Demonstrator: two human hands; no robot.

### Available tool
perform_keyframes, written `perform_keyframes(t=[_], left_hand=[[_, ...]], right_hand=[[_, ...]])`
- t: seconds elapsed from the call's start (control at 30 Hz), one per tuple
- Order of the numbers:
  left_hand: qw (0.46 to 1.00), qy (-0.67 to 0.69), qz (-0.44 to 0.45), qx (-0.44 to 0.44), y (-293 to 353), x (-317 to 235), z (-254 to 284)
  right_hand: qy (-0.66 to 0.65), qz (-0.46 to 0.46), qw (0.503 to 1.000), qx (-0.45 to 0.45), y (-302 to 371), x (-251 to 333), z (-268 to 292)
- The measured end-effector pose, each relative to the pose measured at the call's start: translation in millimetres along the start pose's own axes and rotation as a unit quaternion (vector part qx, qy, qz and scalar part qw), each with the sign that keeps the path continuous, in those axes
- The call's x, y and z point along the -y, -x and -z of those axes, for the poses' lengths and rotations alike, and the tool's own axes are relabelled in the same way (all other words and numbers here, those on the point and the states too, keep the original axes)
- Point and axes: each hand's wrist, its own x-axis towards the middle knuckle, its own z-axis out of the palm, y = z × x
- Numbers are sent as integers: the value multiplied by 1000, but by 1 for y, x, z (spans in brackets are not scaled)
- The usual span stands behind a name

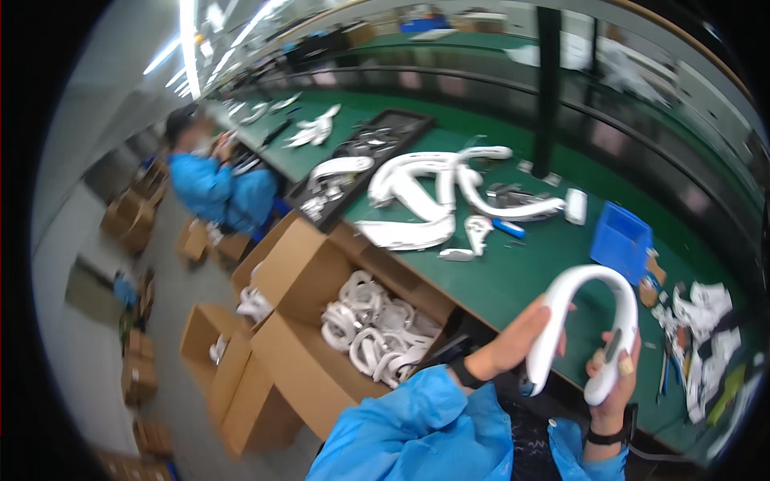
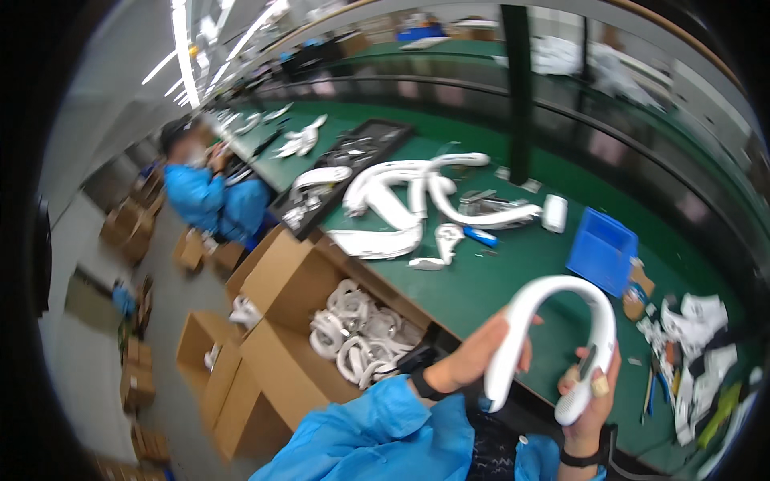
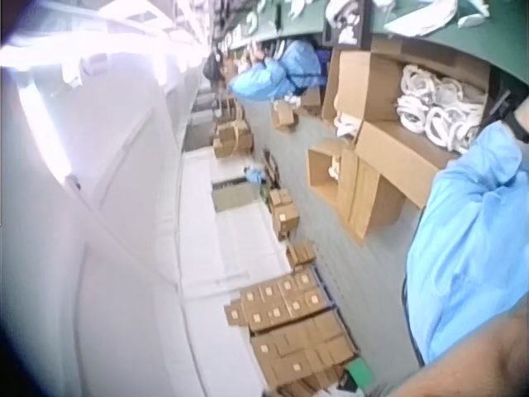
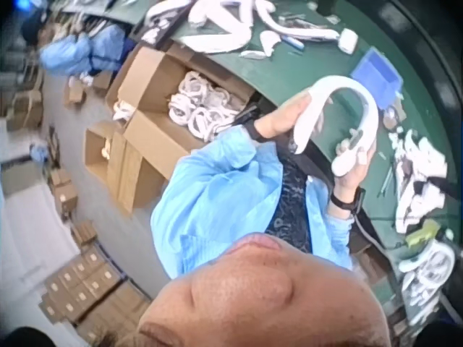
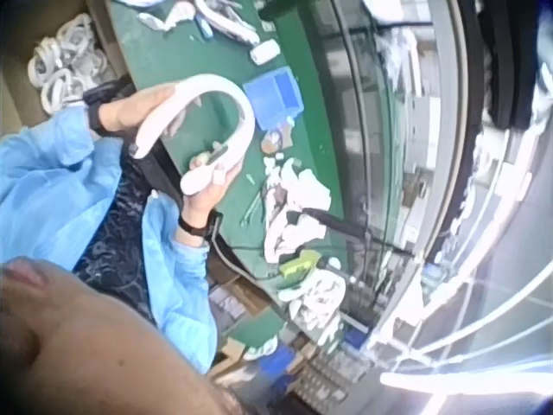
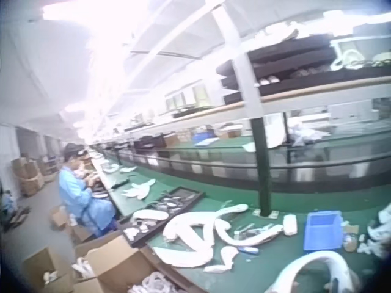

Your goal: Assembling a neck massager device by installing internal electronic components and securing parts with an electric screwdriver.

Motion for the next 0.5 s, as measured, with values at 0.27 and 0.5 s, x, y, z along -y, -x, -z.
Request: perform_keyframes(t=[0.27, 0.5], left_hand=[[998, -23, -7, -55, 28, -46, 3], [985, 48, -64, -151, 32, -34, 3]], right_hand=[[67, 38, 990, 115, 4, 48, -27], [127, 36, 961, 243, 41, 65, -50]])
